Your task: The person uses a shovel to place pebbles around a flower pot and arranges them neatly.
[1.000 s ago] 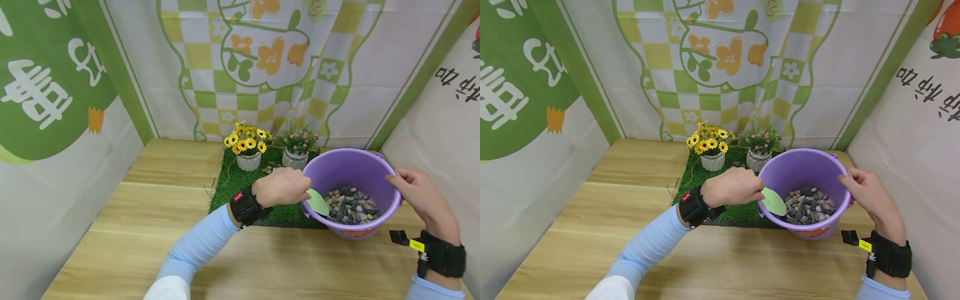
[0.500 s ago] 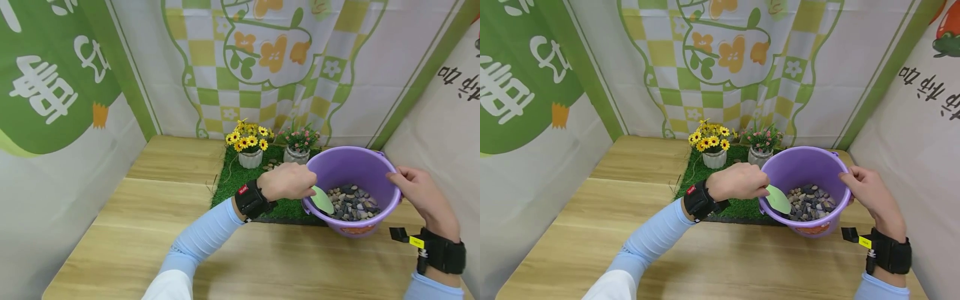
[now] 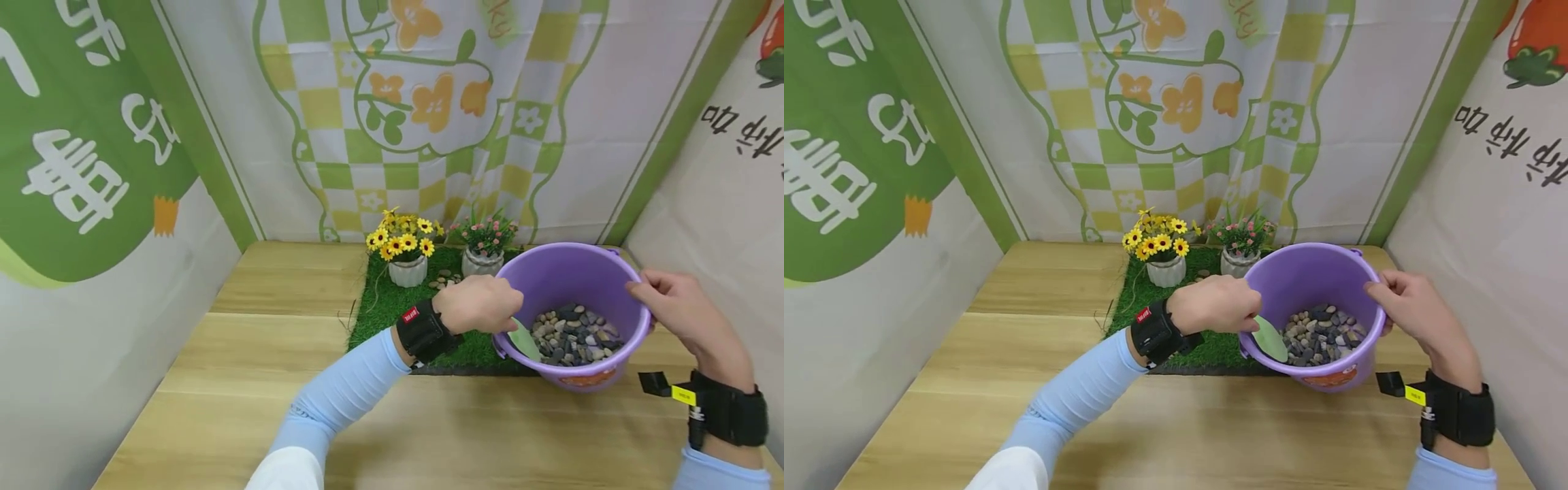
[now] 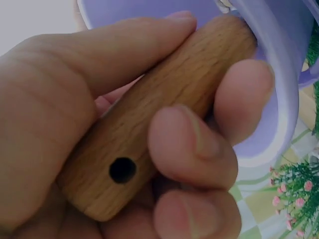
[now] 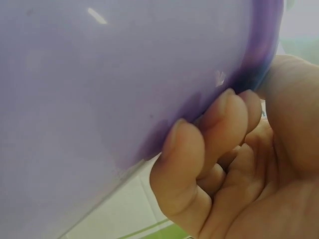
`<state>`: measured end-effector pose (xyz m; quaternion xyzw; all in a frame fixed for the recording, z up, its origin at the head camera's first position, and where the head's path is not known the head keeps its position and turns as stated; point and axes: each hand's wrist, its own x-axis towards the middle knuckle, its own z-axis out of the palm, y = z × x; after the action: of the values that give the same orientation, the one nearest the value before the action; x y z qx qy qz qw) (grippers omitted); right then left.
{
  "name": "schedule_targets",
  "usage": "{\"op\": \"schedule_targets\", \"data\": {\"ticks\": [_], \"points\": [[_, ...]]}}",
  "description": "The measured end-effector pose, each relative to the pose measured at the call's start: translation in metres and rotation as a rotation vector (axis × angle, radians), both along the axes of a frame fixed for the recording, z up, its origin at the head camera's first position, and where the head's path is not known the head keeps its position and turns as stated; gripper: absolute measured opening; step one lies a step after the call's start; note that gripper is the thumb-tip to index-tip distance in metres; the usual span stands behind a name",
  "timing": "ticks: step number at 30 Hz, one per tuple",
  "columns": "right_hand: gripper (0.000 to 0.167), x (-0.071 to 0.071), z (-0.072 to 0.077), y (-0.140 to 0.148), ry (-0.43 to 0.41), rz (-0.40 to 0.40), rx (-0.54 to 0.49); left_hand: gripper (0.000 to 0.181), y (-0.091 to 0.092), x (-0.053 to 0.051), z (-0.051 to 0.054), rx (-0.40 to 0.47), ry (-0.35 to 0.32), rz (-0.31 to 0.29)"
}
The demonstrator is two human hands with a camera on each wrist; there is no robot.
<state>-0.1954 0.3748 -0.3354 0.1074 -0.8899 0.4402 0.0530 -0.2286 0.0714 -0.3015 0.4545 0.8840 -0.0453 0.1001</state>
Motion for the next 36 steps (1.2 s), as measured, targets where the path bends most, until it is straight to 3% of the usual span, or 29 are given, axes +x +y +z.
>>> {"op": "schedule_targets", "data": {"ticks": [5,15,25,36], "points": [[0.023,0.0,-0.002,-0.001,-0.004,0.031,-0.008,0.019,0.005,0.003,-0.005,-0.035,0.011,0.01],[0.025,0.006,-0.008,0.001,0.009,0.019,-0.012,0.015,0.016,0.004,-0.005,-0.075,-0.015,0.043],[0.029,0.005,-0.007,0.001,-0.004,-0.003,0.002,0.016,0.026,0.004,-0.01,-0.091,0.027,0.057],[0.027,-0.003,-0.002,0.001,0.008,0.016,-0.007,0.012,0.033,0.002,-0.016,-0.11,0.057,0.017]]}}
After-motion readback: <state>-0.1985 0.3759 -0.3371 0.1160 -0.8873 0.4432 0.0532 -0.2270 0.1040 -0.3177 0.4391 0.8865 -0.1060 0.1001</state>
